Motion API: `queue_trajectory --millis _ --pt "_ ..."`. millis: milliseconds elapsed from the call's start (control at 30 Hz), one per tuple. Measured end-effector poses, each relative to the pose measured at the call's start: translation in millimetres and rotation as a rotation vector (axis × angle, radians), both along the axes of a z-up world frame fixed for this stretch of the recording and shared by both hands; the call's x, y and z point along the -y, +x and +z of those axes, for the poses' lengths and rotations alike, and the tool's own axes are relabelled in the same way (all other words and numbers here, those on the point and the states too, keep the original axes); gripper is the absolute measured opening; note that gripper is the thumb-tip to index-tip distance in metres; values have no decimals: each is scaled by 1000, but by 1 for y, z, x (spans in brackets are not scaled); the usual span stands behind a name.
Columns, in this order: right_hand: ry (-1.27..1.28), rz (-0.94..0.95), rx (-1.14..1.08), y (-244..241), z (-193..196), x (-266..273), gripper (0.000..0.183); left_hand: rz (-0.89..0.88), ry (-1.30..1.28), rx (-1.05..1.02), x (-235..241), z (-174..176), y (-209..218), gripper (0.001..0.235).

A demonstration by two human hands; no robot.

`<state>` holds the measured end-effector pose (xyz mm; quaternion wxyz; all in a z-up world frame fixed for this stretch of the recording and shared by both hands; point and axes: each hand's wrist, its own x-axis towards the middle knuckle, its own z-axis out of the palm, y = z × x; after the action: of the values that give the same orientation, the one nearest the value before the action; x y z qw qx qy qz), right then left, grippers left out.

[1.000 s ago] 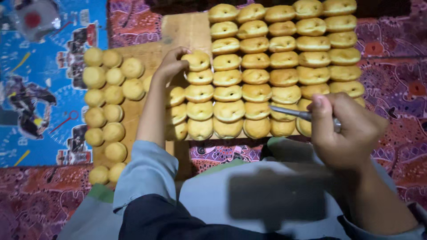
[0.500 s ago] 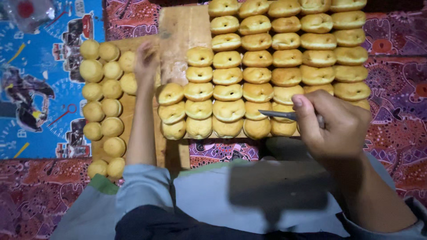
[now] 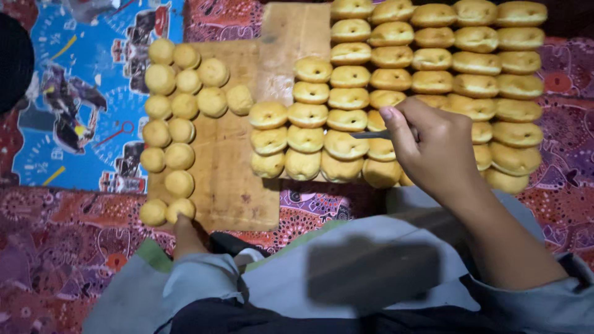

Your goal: The person picks up round buns from a wooden board, uses a metal tool to poke a hole in the center of each bun, and places the finished buns onto a stack. The person repeats this process for multiple buns.

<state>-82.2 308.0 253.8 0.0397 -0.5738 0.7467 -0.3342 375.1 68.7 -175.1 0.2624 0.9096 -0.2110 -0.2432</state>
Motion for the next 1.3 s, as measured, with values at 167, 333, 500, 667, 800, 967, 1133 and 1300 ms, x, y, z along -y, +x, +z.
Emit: queue_trajectory --millis 167,333,500,667,800,967,1133,1300 --pt "-32 70 -28 17 -7 23 24 133 -57 12 -35 -3 40 61" --pt "-10 77 -64 24 -19 31 27 186 -77 165 -34 -1 44 77" --pt "-41 169 -37 33 -34 41 23 46 -320 -21 8 12 -11 70" --pt "-33 308 3 41 -37 41 22 -132 -942 -1067 75 71 -107 70" --pt "-43 312 53 48 -36 35 17 -360 -871 -1426 58 153 -190 69" --pt "-282 332 -17 58 -25 21 9 -404 -666 -1838 -41 239 -241 60" --pt "-360 288 -81 64 -20 -4 8 -606 -784 -1935 -106 277 -249 51" --pt "-370 291 -116 55 -21 -10 12 -698 -775 -1919 -116 293 -253 55"
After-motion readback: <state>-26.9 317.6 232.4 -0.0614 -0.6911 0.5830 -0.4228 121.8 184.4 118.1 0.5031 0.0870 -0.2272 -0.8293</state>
